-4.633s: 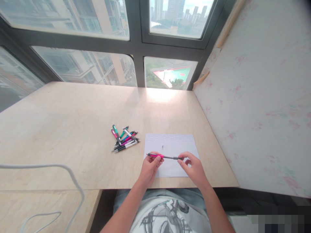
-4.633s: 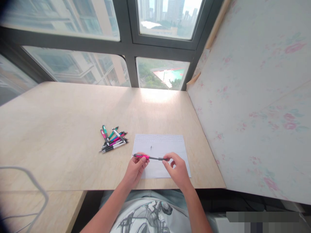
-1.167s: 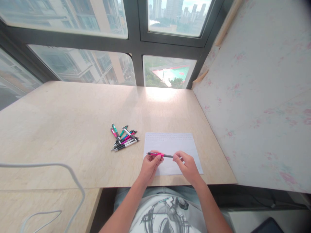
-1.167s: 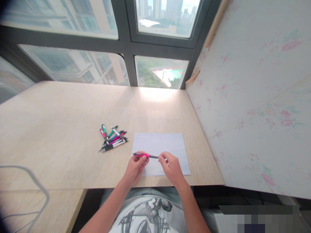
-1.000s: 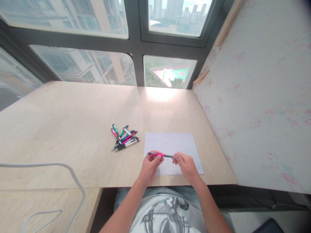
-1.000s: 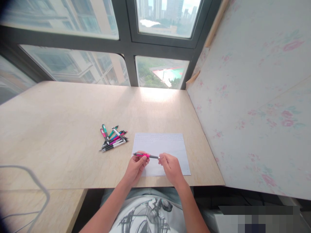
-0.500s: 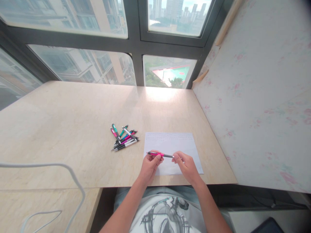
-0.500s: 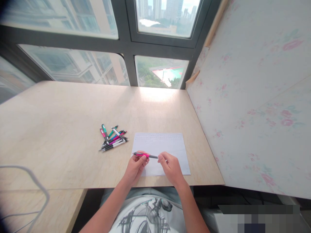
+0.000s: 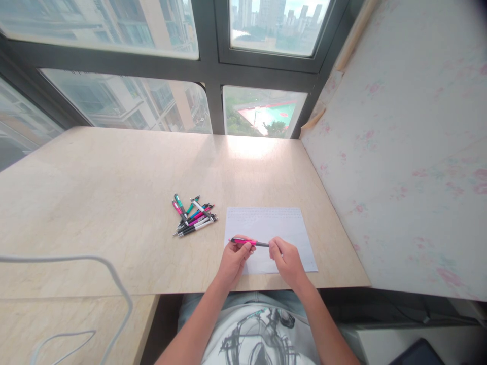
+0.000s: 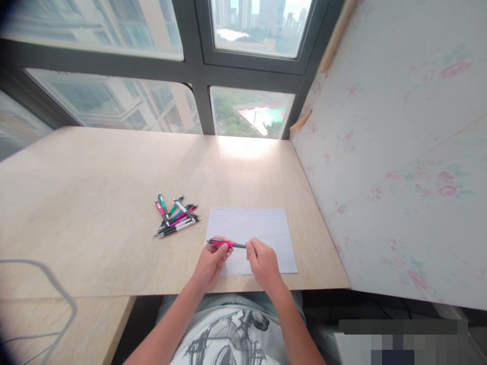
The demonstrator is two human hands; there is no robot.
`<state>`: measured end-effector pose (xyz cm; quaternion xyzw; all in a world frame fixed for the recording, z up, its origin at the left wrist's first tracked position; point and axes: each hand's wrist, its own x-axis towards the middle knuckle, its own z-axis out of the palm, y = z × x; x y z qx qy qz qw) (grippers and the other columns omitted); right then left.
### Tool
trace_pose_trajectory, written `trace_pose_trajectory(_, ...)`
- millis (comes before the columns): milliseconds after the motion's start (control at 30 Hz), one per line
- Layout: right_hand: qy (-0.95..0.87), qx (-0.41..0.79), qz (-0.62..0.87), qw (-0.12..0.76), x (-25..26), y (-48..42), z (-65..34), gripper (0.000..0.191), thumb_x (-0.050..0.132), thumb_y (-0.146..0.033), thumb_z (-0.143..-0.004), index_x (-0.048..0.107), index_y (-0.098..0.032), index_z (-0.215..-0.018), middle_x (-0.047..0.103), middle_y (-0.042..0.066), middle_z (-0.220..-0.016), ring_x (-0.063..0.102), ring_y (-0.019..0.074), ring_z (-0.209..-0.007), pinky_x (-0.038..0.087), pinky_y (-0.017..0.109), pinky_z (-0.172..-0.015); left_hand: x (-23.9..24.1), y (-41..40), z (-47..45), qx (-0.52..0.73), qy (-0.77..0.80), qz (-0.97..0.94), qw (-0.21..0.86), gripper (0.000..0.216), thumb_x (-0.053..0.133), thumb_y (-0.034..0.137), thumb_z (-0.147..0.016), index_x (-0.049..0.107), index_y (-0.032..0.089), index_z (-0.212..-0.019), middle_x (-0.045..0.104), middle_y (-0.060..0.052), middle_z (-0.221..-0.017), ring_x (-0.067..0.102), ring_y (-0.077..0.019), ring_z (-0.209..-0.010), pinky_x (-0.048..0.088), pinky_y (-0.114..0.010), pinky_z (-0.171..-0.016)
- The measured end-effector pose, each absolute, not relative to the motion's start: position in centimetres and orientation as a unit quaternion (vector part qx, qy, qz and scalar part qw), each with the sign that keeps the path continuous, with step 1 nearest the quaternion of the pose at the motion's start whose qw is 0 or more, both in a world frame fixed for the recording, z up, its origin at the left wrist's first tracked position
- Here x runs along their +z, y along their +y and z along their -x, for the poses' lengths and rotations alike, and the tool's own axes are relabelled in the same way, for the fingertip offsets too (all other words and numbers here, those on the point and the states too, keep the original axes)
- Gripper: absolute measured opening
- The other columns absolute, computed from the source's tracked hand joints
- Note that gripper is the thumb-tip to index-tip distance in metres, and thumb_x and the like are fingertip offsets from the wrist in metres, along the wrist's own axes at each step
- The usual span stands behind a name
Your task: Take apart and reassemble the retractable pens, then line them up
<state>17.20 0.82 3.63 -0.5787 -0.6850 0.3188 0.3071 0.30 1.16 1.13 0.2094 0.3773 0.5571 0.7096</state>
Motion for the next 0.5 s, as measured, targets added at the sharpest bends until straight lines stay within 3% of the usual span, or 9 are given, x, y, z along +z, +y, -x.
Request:
trace_pose_trajectory(167, -0.684, 0.331, 0.583, 0.287, 4.0, 0.8, -17.4, 0.041, 0.034, -0.035, -0.098, 0.052, -0.020, -0.064, 0.053, -0.001, -0.057, 0.051, 0.0130, -0.056, 0.036, 0.025, -0.057, 1.2, 1.1, -0.4, 0.551, 0.384, -0.219, 0.708, 0.019, 0.079, 0.025, -0.071, 0.068, 0.016, -0.084, 0.071, -0.004, -0.082, 0.061, -0.0112, -0.070, 0.047, -0.025, -0.071)
trace_pose_trajectory(333, -0.726, 0.324, 0.534, 0.286, 5.1, 0.9, -17.3, 0.023, 0.045, -0.030, -0.094, 0.065, -0.022, -0.102, 0.066, 0.007, -0.094, 0.059, 0.0192, -0.085, 0.047, 0.028, -0.067, 1.1, 1.2, -0.5, 0.546, 0.401, -0.235, 0.697, 0.023, 0.079, 0.028, -0.070, 0.067, 0.016, -0.085, 0.070, -0.005, -0.083, 0.061, -0.0133, -0.072, 0.047, -0.027, -0.073)
trace_pose_trajectory(500, -0.759, 0.275, 0.532, 0.255, 4.9, 1.0, -17.0, 0.019, 0.049, -0.024, -0.092, 0.068, -0.024, -0.095, 0.065, 0.005, -0.087, 0.058, 0.0205, -0.086, 0.046, 0.032, -0.078, 0.8, 1.1, -0.5, 0.543, 0.410, -0.250, 0.689, 0.025, 0.079, 0.029, -0.070, 0.068, 0.016, -0.088, 0.071, -0.006, -0.085, 0.063, -0.0159, -0.078, 0.047, -0.029, -0.077)
